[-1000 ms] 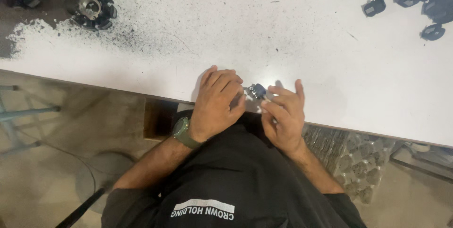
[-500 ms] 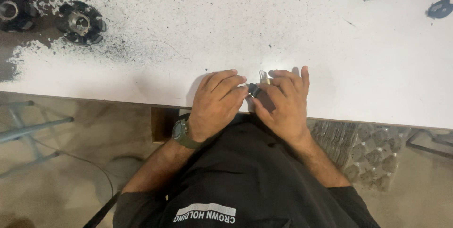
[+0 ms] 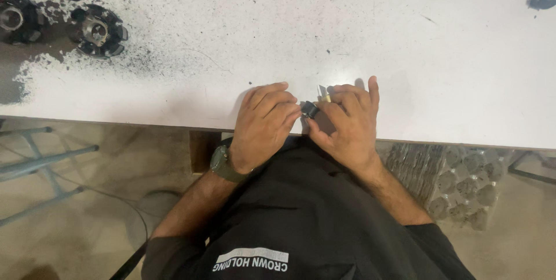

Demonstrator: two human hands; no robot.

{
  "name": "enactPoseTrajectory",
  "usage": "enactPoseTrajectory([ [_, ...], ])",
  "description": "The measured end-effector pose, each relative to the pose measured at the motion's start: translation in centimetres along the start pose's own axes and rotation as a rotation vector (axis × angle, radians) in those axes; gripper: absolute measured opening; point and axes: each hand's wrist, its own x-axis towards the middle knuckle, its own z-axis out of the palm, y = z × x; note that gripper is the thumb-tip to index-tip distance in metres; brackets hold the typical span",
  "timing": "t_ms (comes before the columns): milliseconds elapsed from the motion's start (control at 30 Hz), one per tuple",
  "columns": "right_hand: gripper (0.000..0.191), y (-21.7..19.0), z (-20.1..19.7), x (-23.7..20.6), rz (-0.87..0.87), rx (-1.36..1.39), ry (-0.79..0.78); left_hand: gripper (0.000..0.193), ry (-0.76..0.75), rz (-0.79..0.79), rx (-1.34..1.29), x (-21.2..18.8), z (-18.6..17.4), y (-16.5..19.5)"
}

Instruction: The person sits at a white workbench and presses small brass inserts into black plastic hub components by hand, one at a time. Finished hubs are set in a growing row on the table, and the person reaches for new parts from a pile.

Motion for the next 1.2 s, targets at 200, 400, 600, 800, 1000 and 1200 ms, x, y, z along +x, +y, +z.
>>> enactPoseTrajectory([
  [200,0.037,0.3,0.2,-0.3,0.012,0.004,0.023,0.022,0.052,-0.036,-0.043,-0.9,-0.3,0.0],
  [400,0.036,0.3,0.2,-0.4,0.011,-0.006,0.013,0.026,0.026,0.0,-0.005,-0.5,0.1,-0.1],
  [600,0.037,0.3,0.1,-0.4,0.016,0.007,0.02,0.02,-0.015,0.133,0.147,-0.6,0.7,-0.3],
  [800,0.037,0.4,-0.1,-0.3,0.015,0.02,0.007,0.022,-0.001,0.156,0.114,-1.0,0.8,-0.3],
  [1000,0.036,0.5,-0.1,-0.3,0.028,0.042,0.012,0.03,-0.027,0.15,0.159,-0.8,0.4,-0.5],
  [1200,0.034,0.6,0.0,-0.3,0.014,0.044,0.003,0.025,-0.021,0.202,0.239,-0.6,0.8,-0.4],
])
